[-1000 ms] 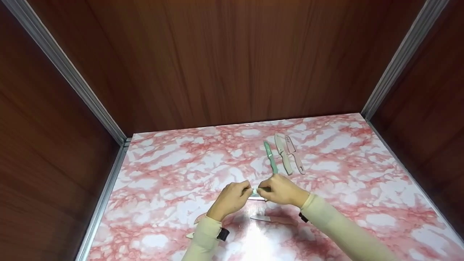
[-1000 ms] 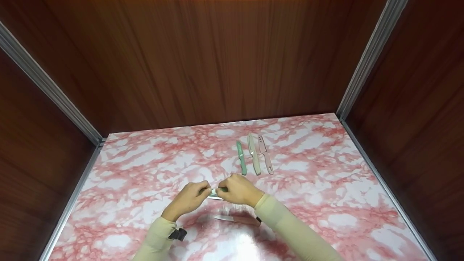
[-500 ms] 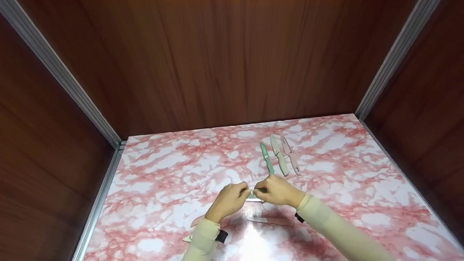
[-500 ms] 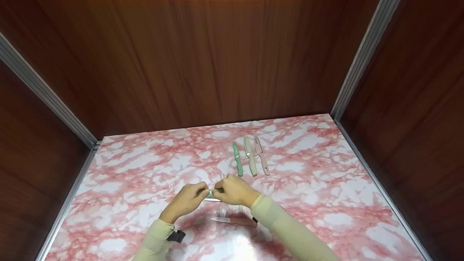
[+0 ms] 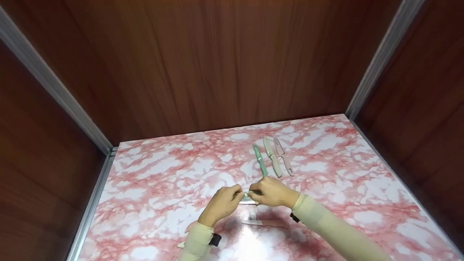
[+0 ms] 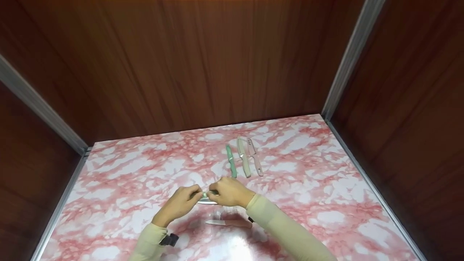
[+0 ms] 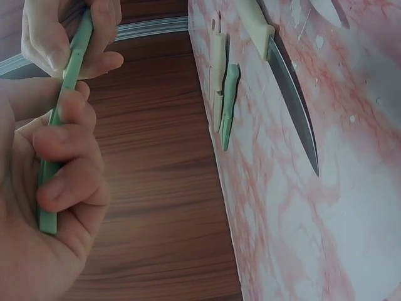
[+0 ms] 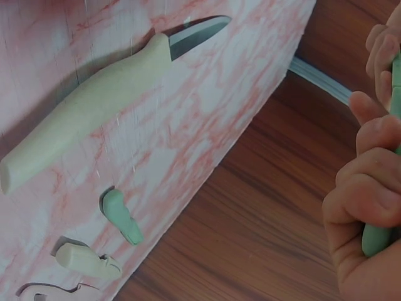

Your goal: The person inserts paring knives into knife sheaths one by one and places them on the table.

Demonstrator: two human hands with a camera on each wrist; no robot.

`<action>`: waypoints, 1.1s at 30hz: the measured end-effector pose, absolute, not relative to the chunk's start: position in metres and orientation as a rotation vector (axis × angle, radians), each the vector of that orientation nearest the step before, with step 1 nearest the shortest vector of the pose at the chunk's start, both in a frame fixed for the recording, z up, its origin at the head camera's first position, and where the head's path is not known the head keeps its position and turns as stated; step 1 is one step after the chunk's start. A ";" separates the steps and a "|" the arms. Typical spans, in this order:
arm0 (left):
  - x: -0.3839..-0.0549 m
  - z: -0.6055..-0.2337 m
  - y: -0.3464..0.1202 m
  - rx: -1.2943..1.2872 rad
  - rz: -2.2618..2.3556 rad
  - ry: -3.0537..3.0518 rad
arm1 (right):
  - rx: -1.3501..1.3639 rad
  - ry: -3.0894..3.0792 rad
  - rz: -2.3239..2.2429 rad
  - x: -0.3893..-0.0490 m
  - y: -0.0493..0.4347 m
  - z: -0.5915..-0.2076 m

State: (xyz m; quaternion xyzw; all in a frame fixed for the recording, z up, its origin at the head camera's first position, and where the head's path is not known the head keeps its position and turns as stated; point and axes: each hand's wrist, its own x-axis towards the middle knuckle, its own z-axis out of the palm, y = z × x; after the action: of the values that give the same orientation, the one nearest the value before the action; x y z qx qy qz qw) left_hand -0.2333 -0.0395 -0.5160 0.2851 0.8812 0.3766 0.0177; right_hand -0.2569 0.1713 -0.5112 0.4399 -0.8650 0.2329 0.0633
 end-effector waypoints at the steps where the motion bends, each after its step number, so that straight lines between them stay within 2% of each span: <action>1: -0.233 -0.516 -0.040 0.881 1.171 2.735 | 1.333 -2.619 0.696 -0.257 0.172 -0.511; 10: -0.232 -0.520 -0.054 0.825 1.216 2.694 | 1.356 -2.579 0.693 -0.262 0.173 -0.512; 21: -0.236 -0.518 -0.077 0.790 1.213 2.745 | 1.241 -2.590 0.763 -0.273 0.195 -0.510; 27: -0.234 -0.519 -0.099 0.721 1.136 2.807 | 1.092 -2.673 0.793 -0.281 0.211 -0.510; 33: -0.232 -0.525 -0.122 0.683 1.037 2.842 | 0.833 -2.720 0.725 -0.292 0.229 -0.513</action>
State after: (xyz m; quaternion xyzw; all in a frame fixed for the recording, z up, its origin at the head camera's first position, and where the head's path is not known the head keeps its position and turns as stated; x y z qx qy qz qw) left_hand -0.2321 -0.1219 -0.5248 0.2203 0.9161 0.3344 0.0201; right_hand -0.2919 0.2295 -0.5132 0.2822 -0.9217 0.2456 0.1029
